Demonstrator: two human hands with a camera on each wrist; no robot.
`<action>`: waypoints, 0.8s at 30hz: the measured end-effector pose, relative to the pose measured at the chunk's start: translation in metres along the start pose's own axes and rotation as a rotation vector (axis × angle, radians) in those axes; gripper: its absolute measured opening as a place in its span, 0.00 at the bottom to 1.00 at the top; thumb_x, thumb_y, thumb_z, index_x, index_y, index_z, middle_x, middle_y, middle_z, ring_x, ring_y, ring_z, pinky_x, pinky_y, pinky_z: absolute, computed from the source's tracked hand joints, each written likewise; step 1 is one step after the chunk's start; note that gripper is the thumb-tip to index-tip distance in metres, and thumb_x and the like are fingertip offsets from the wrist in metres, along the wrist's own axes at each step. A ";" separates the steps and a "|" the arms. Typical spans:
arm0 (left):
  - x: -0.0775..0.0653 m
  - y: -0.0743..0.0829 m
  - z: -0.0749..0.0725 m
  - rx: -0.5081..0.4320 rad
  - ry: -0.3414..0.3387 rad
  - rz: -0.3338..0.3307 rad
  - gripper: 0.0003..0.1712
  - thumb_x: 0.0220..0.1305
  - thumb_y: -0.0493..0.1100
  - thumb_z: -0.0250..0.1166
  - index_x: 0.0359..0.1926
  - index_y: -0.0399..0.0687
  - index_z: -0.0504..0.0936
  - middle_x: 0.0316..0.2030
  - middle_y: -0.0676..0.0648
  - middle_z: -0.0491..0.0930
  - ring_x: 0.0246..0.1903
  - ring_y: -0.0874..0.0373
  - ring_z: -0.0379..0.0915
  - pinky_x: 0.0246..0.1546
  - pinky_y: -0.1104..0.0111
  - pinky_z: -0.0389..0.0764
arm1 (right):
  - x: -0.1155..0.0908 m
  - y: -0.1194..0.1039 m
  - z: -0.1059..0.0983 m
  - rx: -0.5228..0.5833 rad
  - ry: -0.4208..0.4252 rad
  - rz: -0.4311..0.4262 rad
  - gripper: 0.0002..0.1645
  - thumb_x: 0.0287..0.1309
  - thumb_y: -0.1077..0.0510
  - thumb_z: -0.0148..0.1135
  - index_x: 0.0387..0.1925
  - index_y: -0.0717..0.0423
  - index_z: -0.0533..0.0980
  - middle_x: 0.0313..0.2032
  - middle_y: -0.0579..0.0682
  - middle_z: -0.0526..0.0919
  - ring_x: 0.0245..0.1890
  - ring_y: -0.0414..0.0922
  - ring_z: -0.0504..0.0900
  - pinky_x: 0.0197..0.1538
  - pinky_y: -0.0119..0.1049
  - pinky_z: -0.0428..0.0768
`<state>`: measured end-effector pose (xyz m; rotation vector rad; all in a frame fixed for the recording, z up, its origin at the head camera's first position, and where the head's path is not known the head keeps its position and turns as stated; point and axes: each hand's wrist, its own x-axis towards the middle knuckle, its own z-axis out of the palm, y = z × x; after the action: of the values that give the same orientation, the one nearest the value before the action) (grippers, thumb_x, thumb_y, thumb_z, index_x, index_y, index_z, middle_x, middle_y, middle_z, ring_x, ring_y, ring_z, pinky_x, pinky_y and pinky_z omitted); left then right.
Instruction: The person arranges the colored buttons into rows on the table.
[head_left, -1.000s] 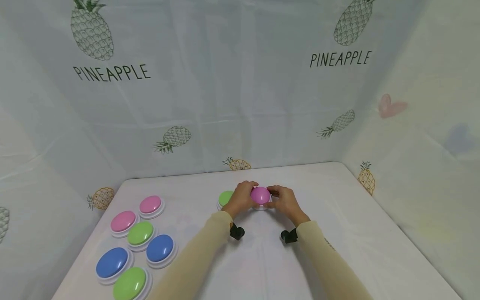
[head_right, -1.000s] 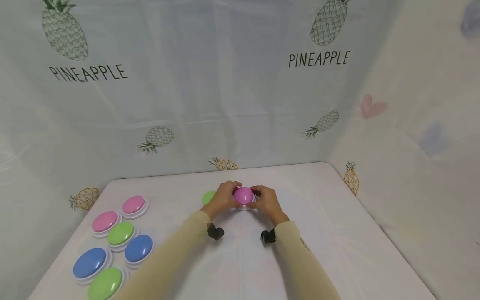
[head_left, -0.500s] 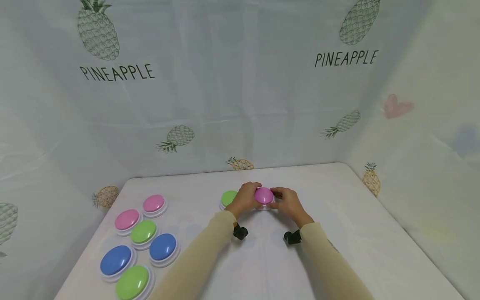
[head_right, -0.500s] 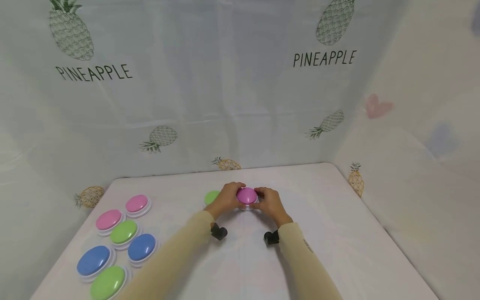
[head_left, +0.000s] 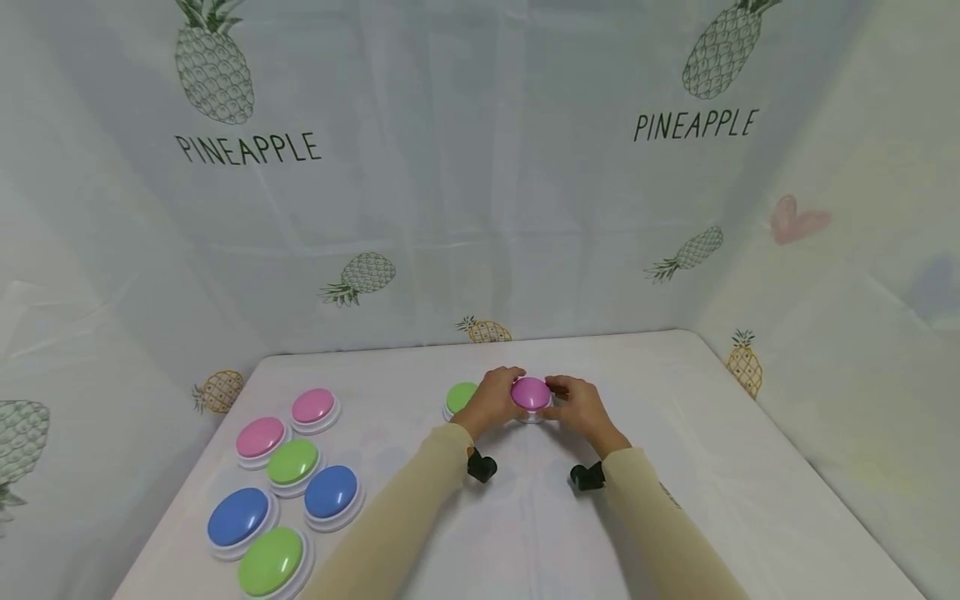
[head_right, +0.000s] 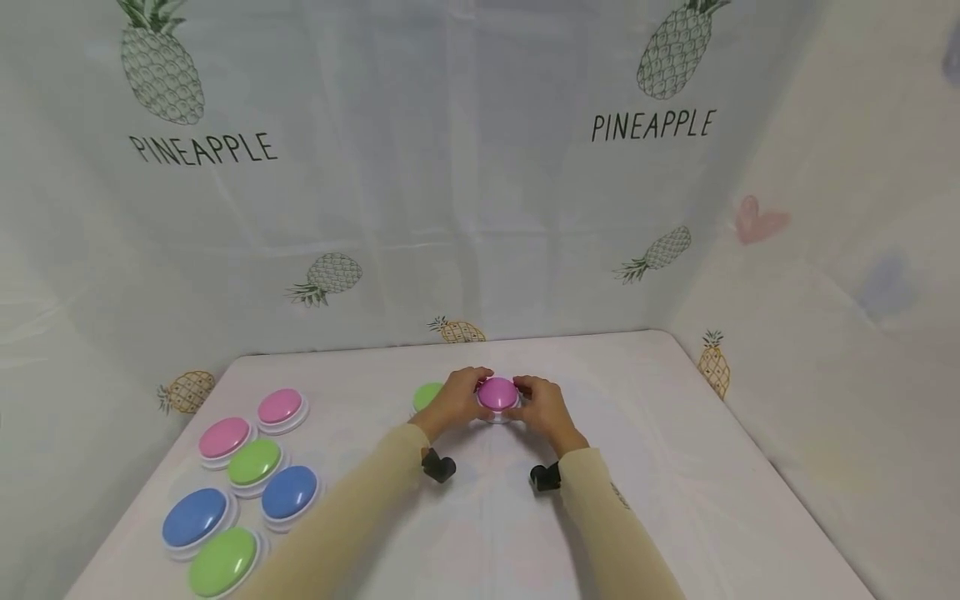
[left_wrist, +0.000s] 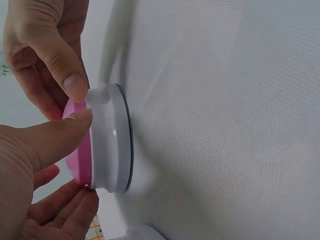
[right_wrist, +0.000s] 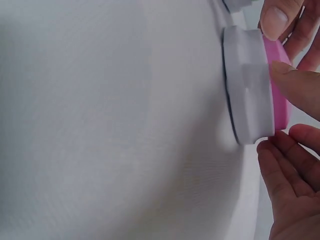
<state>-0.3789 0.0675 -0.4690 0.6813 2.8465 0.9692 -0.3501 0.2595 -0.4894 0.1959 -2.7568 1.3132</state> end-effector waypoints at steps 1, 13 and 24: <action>-0.002 0.000 -0.002 -0.001 0.001 0.001 0.44 0.53 0.39 0.84 0.70 0.40 0.76 0.61 0.39 0.79 0.63 0.46 0.74 0.67 0.54 0.76 | -0.001 -0.001 0.000 -0.002 0.005 -0.006 0.37 0.54 0.66 0.79 0.65 0.69 0.76 0.62 0.65 0.81 0.63 0.63 0.81 0.67 0.56 0.78; -0.028 -0.004 -0.029 -0.125 0.064 0.009 0.41 0.57 0.38 0.81 0.71 0.41 0.75 0.62 0.37 0.79 0.61 0.45 0.77 0.63 0.57 0.81 | -0.005 -0.028 0.002 0.023 0.032 -0.073 0.39 0.55 0.64 0.79 0.66 0.70 0.74 0.63 0.68 0.80 0.63 0.65 0.80 0.66 0.56 0.79; -0.069 -0.019 -0.064 -0.207 0.139 0.000 0.38 0.57 0.37 0.81 0.68 0.38 0.77 0.62 0.37 0.80 0.61 0.42 0.78 0.65 0.54 0.79 | -0.002 -0.065 0.024 0.081 0.026 -0.130 0.38 0.54 0.64 0.80 0.66 0.68 0.76 0.63 0.65 0.81 0.63 0.62 0.81 0.68 0.54 0.78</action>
<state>-0.3371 -0.0119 -0.4349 0.6156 2.8035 1.3371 -0.3391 0.2007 -0.4551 0.3542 -2.6222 1.3845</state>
